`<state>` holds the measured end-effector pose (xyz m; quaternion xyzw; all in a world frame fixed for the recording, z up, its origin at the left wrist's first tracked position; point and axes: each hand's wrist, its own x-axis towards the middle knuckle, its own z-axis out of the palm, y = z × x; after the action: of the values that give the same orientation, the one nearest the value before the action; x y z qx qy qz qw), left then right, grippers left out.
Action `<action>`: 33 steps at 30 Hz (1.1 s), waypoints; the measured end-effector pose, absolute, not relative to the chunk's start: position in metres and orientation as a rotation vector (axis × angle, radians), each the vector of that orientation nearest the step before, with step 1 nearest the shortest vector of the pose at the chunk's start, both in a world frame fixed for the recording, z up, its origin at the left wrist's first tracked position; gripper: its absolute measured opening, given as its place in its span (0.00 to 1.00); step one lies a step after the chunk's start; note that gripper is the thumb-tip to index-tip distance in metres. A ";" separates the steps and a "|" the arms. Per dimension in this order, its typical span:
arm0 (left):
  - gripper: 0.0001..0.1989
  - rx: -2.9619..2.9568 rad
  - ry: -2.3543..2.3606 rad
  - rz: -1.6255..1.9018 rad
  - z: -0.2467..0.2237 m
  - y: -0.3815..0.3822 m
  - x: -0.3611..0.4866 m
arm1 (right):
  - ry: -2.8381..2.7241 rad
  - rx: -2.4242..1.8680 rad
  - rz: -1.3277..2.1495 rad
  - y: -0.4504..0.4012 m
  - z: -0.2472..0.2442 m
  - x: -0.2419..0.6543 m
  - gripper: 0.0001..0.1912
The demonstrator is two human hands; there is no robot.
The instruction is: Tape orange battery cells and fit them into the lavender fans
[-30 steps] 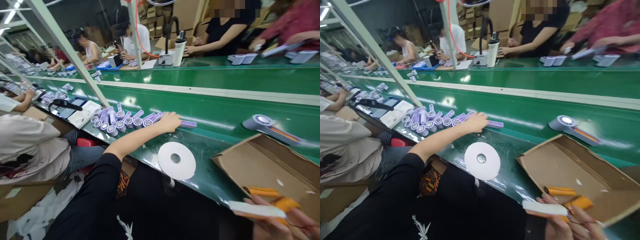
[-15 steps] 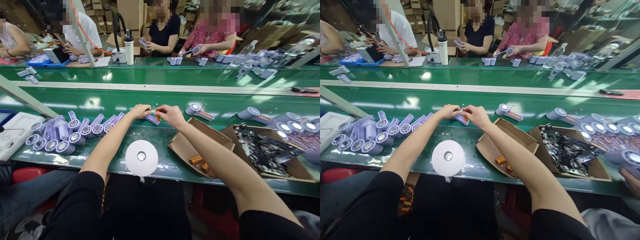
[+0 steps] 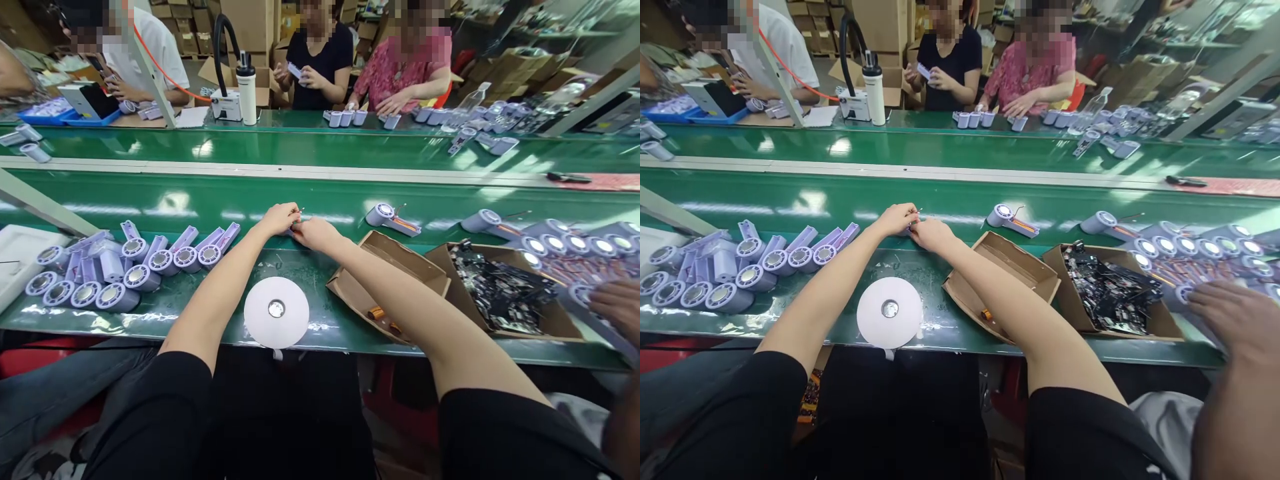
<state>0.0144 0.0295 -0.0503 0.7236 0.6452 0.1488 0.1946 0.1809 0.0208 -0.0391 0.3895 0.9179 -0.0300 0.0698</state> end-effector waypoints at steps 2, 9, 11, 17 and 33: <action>0.10 2.027 1.810 0.434 -0.050 0.029 0.018 | 2.751 1.169 -0.067 0.020 -0.039 0.182 0.25; 0.09 2.034 1.848 0.461 -0.052 0.034 0.029 | 2.751 1.140 -0.024 0.027 -0.026 0.191 0.19; 0.10 2.033 1.826 0.474 -0.052 0.038 0.029 | 2.748 1.183 0.002 0.027 -0.024 0.191 0.20; 0.07 1.995 1.718 0.527 -0.059 0.043 0.035 | 2.763 1.255 0.014 0.013 -0.026 0.208 0.19; 0.11 1.872 1.762 0.619 -0.063 0.048 0.054 | 2.726 1.409 -0.190 0.027 -0.032 0.204 0.21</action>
<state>0.0540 0.0480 -0.0627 0.6862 0.6458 0.2270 0.2461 0.2036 0.0273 -0.0321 0.4581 0.8861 -0.0618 0.0334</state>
